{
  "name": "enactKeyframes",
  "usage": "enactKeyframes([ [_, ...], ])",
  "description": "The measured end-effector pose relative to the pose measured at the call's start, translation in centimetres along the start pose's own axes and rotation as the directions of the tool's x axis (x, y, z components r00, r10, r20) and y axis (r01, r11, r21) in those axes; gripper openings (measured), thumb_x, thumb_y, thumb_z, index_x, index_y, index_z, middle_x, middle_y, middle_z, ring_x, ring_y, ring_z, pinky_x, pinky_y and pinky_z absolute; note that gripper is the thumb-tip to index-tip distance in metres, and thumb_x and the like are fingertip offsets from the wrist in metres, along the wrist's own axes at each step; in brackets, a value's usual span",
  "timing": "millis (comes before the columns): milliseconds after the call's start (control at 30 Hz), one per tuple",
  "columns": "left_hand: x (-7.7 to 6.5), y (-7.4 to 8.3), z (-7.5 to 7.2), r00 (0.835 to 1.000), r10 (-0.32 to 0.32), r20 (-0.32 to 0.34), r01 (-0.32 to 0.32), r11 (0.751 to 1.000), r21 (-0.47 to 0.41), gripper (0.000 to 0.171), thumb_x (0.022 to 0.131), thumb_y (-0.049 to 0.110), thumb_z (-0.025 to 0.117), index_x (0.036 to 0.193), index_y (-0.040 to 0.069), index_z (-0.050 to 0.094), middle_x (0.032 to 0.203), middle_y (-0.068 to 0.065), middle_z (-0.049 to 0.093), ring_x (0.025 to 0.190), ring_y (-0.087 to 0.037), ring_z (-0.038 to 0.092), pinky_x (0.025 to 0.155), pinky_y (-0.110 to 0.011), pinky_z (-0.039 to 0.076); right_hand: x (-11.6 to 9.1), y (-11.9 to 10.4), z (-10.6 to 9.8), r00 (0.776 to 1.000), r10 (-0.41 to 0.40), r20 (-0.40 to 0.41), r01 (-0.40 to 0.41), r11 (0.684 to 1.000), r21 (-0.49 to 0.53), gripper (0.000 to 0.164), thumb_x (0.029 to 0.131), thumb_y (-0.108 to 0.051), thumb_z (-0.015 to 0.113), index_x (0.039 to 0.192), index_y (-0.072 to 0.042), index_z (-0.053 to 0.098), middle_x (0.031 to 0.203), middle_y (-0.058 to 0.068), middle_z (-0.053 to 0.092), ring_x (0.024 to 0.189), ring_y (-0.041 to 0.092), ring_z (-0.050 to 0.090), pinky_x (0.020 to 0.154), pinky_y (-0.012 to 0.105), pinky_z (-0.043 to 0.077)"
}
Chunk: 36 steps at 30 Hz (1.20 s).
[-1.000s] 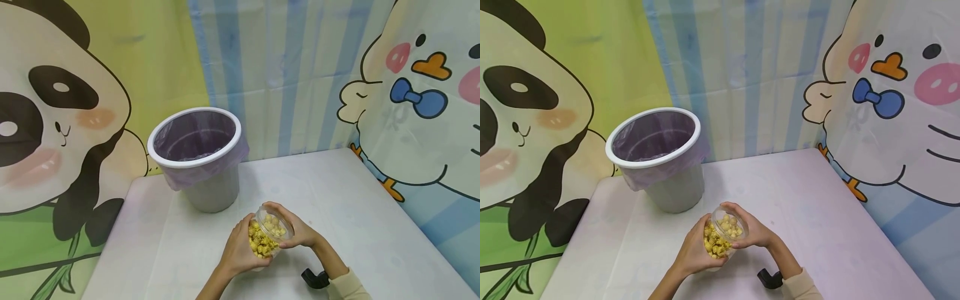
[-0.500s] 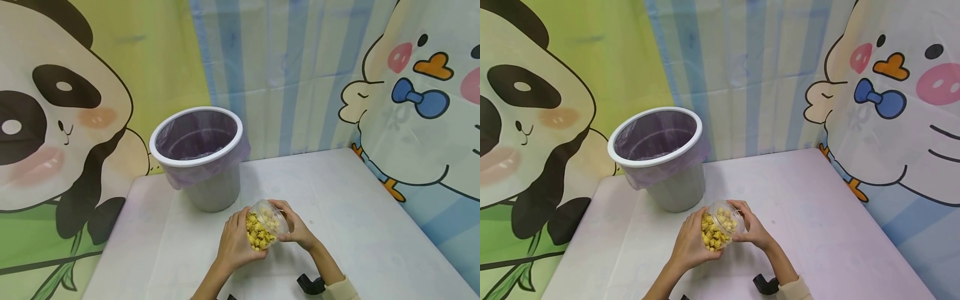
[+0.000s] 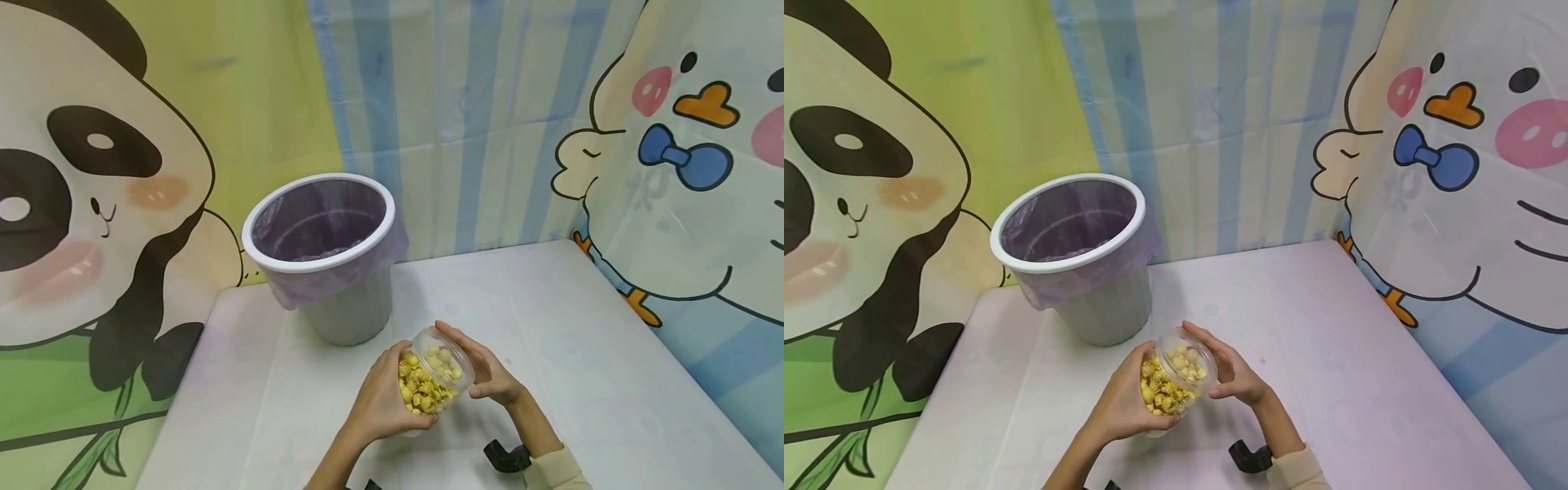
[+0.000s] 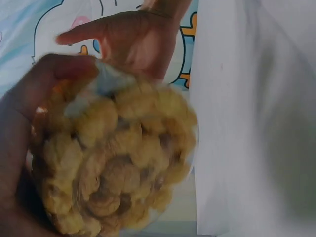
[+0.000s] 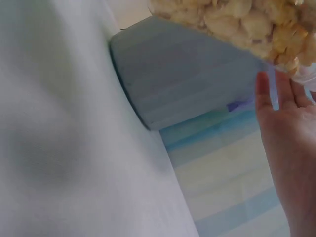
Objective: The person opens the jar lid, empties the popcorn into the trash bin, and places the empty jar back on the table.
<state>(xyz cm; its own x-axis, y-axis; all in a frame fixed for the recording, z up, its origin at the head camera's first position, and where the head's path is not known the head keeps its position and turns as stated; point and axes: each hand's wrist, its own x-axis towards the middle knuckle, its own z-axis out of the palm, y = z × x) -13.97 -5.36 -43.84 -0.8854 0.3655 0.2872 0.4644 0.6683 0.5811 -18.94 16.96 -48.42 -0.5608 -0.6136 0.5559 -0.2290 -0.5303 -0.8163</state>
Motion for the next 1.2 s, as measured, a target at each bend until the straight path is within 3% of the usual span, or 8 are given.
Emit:
enactKeyframes([
  [200,0.18,0.03,0.55,0.986,0.073,-0.147,-0.042,0.977,0.208,0.107,0.044,0.049,0.082,0.132,0.008,0.038,0.112,-0.006,0.05,0.099,-0.019,0.05,0.087,-0.038,0.044,0.15,0.13,0.59,0.992,0.057,-0.114,-0.069,0.992,-0.106,0.098,0.076,-0.028,0.075,0.144,0.005,0.013,0.147,0.019,0.017,0.131,0.032,0.02,0.102,0.033,0.032],
  [300,0.09,0.2,0.62,0.99,0.065,-0.124,-0.039,0.979,0.198,0.107,0.045,0.051,0.081,0.133,0.007,0.038,0.112,-0.005,0.051,0.098,-0.018,0.05,0.086,-0.038,0.045,0.28,0.02,0.49,0.993,0.05,-0.11,-0.062,0.992,-0.11,0.095,0.075,-0.02,0.075,0.143,0.006,0.015,0.146,0.019,0.018,0.13,0.032,0.022,0.101,0.033,0.034],
  [467,-0.15,0.64,0.23,1.0,-0.014,0.009,0.014,0.998,0.061,0.109,0.046,0.05,0.082,0.136,0.011,0.034,0.113,0.001,0.049,0.097,-0.013,0.049,0.084,-0.038,0.045,0.31,-0.39,0.03,1.0,-0.017,0.02,0.017,1.0,0.005,0.098,0.077,-0.017,0.072,0.143,0.009,0.005,0.151,0.022,0.006,0.136,0.032,0.012,0.107,0.038,0.026],
  [533,-0.18,0.77,0.09,0.999,-0.024,0.024,0.022,0.999,0.049,0.109,0.047,0.05,0.082,0.136,0.011,0.033,0.113,0.002,0.049,0.096,-0.013,0.048,0.084,-0.038,0.045,0.29,-0.47,-0.08,0.998,-0.023,0.054,0.021,0.999,0.041,0.1,0.078,-0.017,0.072,0.143,0.009,0.001,0.151,0.024,0.001,0.138,0.032,0.006,0.108,0.04,0.022],
  [733,0.04,0.63,0.09,0.996,0.036,-0.085,-0.02,0.982,0.187,0.109,0.044,0.051,0.081,0.134,0.009,0.036,0.112,-0.004,0.049,0.096,-0.017,0.05,0.085,-0.039,0.044,0.04,-0.32,0.0,0.996,0.081,-0.034,-0.082,0.996,-0.041,0.102,0.075,-0.028,0.076,0.145,0.003,0.009,0.151,0.018,0.007,0.136,0.027,0.013,0.105,0.035,0.027],
  [833,0.09,0.51,0.24,0.994,0.051,-0.098,-0.029,0.976,0.214,0.109,0.043,0.05,0.082,0.133,0.008,0.037,0.111,-0.006,0.05,0.097,-0.019,0.05,0.086,-0.039,0.044,-0.01,-0.17,-0.02,0.993,0.097,-0.067,-0.102,0.991,-0.086,0.099,0.074,-0.025,0.076,0.145,0.003,0.014,0.148,0.019,0.011,0.134,0.027,0.017,0.104,0.034,0.029],
  [1033,-0.24,0.59,0.41,0.996,0.058,-0.075,-0.04,0.976,0.214,0.11,0.043,0.053,0.081,0.133,0.008,0.037,0.11,-0.005,0.051,0.096,-0.018,0.051,0.083,-0.037,0.045,-0.3,-0.35,-0.35,0.999,0.04,0.009,-0.039,0.998,-0.048,0.098,0.075,-0.013,0.072,0.144,0.007,0.006,0.15,0.024,0.001,0.139,0.028,0.004,0.109,0.034,0.02],
  [1200,-0.27,0.62,0.48,0.99,0.086,-0.11,-0.056,0.966,0.252,0.111,0.04,0.052,0.082,0.132,0.007,0.039,0.109,-0.006,0.051,0.097,-0.02,0.05,0.084,-0.037,0.044,-0.29,-0.44,-0.21,0.997,0.07,0.032,-0.069,0.997,-0.014,0.102,0.076,-0.018,0.073,0.145,0.004,0.002,0.151,0.021,-0.002,0.139,0.028,0.002,0.108,0.037,0.023],
])
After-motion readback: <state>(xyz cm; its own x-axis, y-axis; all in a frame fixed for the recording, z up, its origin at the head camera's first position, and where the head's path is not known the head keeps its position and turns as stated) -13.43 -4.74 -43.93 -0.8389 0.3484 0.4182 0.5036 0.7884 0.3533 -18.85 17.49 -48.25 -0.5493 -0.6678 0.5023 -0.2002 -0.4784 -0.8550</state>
